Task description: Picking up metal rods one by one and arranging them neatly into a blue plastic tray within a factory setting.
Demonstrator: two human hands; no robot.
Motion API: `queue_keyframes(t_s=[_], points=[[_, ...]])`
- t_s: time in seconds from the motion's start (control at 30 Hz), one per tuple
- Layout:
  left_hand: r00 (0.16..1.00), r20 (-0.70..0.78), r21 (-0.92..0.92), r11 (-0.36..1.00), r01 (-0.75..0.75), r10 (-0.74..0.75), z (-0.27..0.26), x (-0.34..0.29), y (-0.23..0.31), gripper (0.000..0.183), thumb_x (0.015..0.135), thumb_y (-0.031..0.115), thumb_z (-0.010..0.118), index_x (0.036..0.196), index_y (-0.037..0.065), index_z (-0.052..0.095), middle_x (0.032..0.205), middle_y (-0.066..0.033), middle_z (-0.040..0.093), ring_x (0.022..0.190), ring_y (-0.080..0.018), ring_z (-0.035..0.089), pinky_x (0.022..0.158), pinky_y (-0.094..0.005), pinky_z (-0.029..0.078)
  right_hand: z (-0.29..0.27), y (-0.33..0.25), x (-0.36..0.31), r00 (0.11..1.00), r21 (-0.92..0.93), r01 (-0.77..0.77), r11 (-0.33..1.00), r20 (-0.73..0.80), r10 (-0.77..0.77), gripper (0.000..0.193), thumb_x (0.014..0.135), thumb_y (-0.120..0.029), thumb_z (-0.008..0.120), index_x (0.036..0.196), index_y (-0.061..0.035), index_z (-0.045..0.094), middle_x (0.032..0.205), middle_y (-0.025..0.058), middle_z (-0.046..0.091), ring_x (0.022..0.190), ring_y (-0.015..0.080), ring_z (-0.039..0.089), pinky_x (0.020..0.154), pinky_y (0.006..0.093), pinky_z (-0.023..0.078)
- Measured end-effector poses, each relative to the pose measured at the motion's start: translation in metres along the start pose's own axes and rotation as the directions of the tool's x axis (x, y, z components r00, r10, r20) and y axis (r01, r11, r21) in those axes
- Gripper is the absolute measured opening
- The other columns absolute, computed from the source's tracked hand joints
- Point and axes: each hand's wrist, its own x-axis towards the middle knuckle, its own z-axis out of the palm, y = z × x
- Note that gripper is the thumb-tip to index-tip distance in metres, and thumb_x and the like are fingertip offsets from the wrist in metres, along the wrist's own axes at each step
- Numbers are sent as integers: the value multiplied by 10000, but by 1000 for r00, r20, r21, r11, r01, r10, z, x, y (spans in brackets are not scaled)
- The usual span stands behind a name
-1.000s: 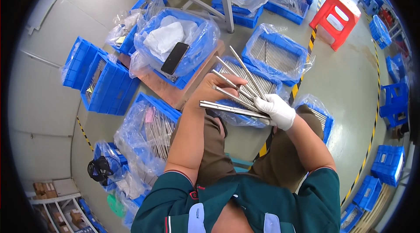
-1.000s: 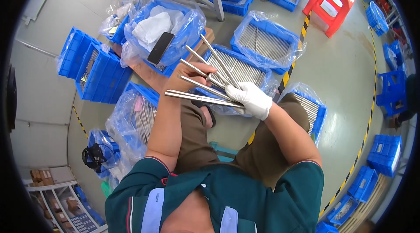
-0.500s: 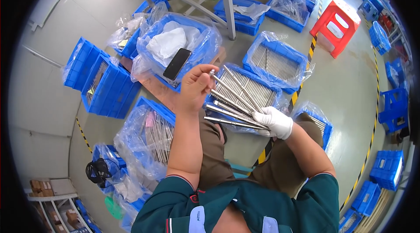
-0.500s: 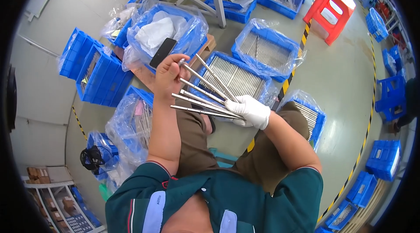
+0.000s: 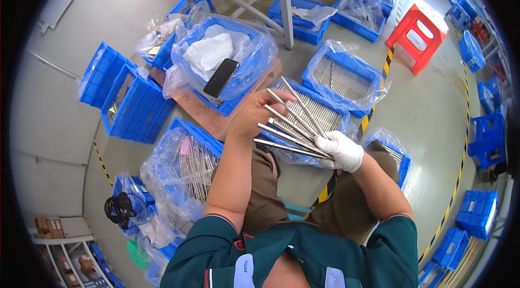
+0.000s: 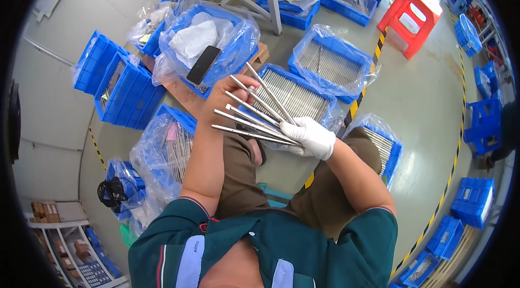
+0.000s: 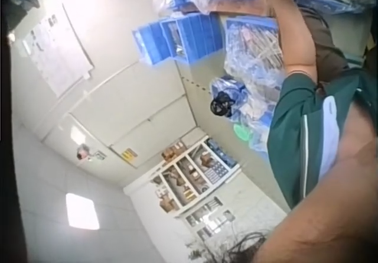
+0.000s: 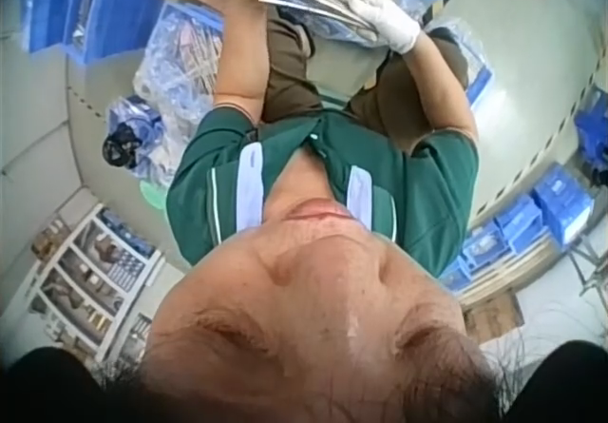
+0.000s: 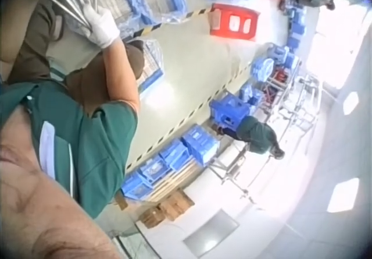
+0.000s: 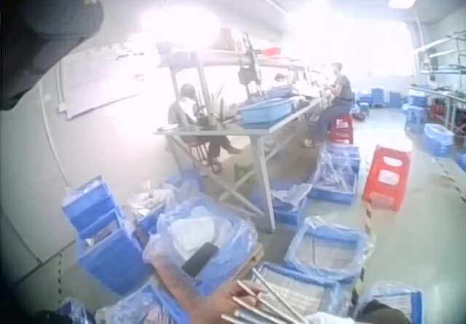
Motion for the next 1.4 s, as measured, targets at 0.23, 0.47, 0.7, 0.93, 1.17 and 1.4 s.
queue_keyframes(t_s=[0.23, 0.47, 0.7, 0.93, 1.17, 1.4], points=[[993, 56, -75, 992, -99, 103, 13, 8, -20, 365, 814, 187, 674, 1094, -27, 584, 801, -65, 609, 726, -120, 585, 621, -232, 461, -5, 1, -1, 998, 50, 27, 998, 50, -29, 443, 880, -406, 567, 972, 24, 623, 617, 20, 541, 444, 46, 391, 391, 189, 265], [953, -162, -78, 959, -273, 258, -11, 9, 6, 358, 880, 269, 596, 1060, -40, 578, 675, -7, 498, 608, -92, 430, 580, -237, 343, -16, 24, 6, 994, -52, -92, 994, 49, 95, 361, 890, -398, 563, 777, -57, 586, 524, -7, 457, 419, 52, 378, 384, 199, 257], [985, -99, -128, 979, -156, 144, -10, 8, 2, 320, 874, 228, 606, 1048, -40, 587, 676, -18, 524, 608, -88, 449, 581, -244, 352, -10, 20, 6, 994, -118, -70, 991, 75, 79, 386, 887, -441, 548, 770, -75, 584, 524, -13, 452, 428, 51, 381, 396, 198, 259], [979, -67, 76, 977, 199, -194, 24, 5, -4, 280, 833, 97, 598, 1074, -46, 586, 772, -41, 580, 690, -97, 552, 623, -205, 463, -9, 20, 5, 998, -96, -41, 995, 52, 46, 409, 885, -466, 537, 742, -84, 569, 522, -22, 444, 426, 49, 370, 396, 195, 254], [988, -126, -27, 996, -90, 86, 7, 13, -14, 376, 819, 267, 674, 1010, -42, 577, 770, -3, 523, 660, -63, 480, 553, -180, 366, -13, 19, 0, 994, -59, -76, 995, 76, 81, 397, 891, -453, 533, 769, -78, 570, 519, -10, 441, 416, 54, 359, 388, 195, 250], [856, -465, -262, 888, -378, 227, -33, 11, 7, 376, 863, 339, 610, 990, -11, 555, 697, -6, 487, 622, -101, 435, 587, -241, 365, -27, 53, 13, 982, 329, -76, 941, 187, 14, 444, 911, -488, 453, 871, -53, 532, 484, -18, 384, 347, 66, 307, 347, 214, 237]])
